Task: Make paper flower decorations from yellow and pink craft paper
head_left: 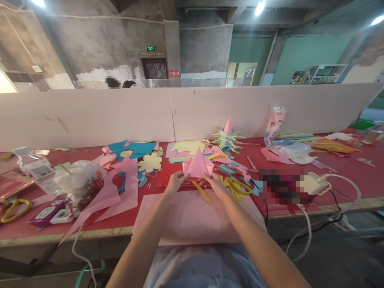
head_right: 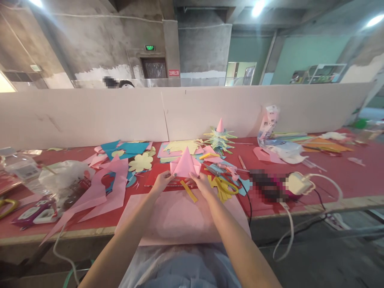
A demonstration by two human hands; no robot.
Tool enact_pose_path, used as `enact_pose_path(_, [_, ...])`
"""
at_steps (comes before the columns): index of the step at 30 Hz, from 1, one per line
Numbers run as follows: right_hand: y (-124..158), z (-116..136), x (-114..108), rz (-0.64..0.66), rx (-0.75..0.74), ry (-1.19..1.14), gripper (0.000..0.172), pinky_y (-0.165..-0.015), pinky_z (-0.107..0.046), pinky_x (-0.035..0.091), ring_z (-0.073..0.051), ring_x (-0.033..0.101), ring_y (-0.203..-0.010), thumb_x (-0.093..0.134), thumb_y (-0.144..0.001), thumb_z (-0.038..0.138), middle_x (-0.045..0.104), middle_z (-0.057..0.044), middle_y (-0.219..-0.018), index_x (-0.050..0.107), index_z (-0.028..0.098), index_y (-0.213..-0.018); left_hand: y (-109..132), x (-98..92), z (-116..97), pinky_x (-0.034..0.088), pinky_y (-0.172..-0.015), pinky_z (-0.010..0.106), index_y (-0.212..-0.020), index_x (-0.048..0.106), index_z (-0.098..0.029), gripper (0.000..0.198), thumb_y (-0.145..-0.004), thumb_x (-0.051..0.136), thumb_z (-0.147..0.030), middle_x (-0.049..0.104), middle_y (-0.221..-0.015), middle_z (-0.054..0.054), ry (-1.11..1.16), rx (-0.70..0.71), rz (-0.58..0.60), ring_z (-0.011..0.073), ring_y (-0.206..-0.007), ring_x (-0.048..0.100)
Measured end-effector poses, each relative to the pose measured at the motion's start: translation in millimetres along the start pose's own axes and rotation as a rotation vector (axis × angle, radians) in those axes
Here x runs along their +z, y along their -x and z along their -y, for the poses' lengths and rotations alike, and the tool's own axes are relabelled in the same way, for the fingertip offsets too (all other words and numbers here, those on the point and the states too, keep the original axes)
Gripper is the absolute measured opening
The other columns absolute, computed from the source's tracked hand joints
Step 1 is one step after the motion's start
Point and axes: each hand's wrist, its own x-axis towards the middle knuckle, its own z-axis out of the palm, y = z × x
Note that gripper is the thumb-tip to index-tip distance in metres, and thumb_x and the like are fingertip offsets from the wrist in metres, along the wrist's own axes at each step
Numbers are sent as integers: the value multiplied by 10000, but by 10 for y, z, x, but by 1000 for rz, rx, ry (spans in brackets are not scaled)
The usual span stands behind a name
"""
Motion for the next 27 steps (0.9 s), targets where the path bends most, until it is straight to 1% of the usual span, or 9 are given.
enact_pose_path(5, [10,31,5,36,22,1,362,-507,-229,498,-166,661,-614,610,-725,505,710,-79,-777,609,160,-836,-35,-12,39,541,-623,317,-639,499,-168,378,-628,688,-494,684,-658,31,-9,-32,-21,203,-661,673])
enact_pose_path(9, [21,59,27,27,25,28,365,-503,-231,499,-169,665,-621,602,-725,510,710,-82,-791,605,160,-827,-47,-18,64,538,-622,320,-633,489,-176,384,-625,686,-505,686,-632,34,-19,-62,-38,197,-629,669])
enact_pose_path(15, [34,113,65,-25,-21,93,354,-462,-234,471,-171,648,-552,603,-722,507,697,-79,-678,587,153,-728,-40,-11,64,536,-601,323,-633,483,-179,384,-629,681,-508,686,-612,28,-26,-108,-34,203,-609,672])
enact_pose_path(19, [31,121,67,-22,-39,111,357,-466,-245,464,-177,642,-534,599,-724,510,687,-71,-635,583,154,-714,-5,0,12,538,-610,333,-679,528,-161,374,-605,714,-477,697,-645,44,-19,-117,-2,220,-639,678])
enact_pose_path(23, [35,104,63,-17,-19,122,351,-459,-247,464,-186,643,-534,609,-716,512,667,-48,-575,577,163,-727,5,-4,-2,539,-644,313,-809,597,-141,407,-557,767,-412,714,-759,53,-11,-101,14,222,-712,683])
enact_pose_path(25, [37,92,64,-20,-5,128,347,-462,-246,472,-183,642,-529,613,-713,511,660,-38,-562,576,167,-734,-5,-9,17,540,-633,316,-807,608,-135,406,-562,763,-419,714,-732,54,-14,-113,11,223,-688,684])
enact_pose_path(27, [37,80,66,-16,3,131,352,-473,-244,485,-174,643,-533,606,-718,516,672,-45,-597,581,166,-734,-16,-11,42,540,-615,321,-766,608,-134,389,-572,751,-439,709,-675,52,-19,-130,2,221,-639,681])
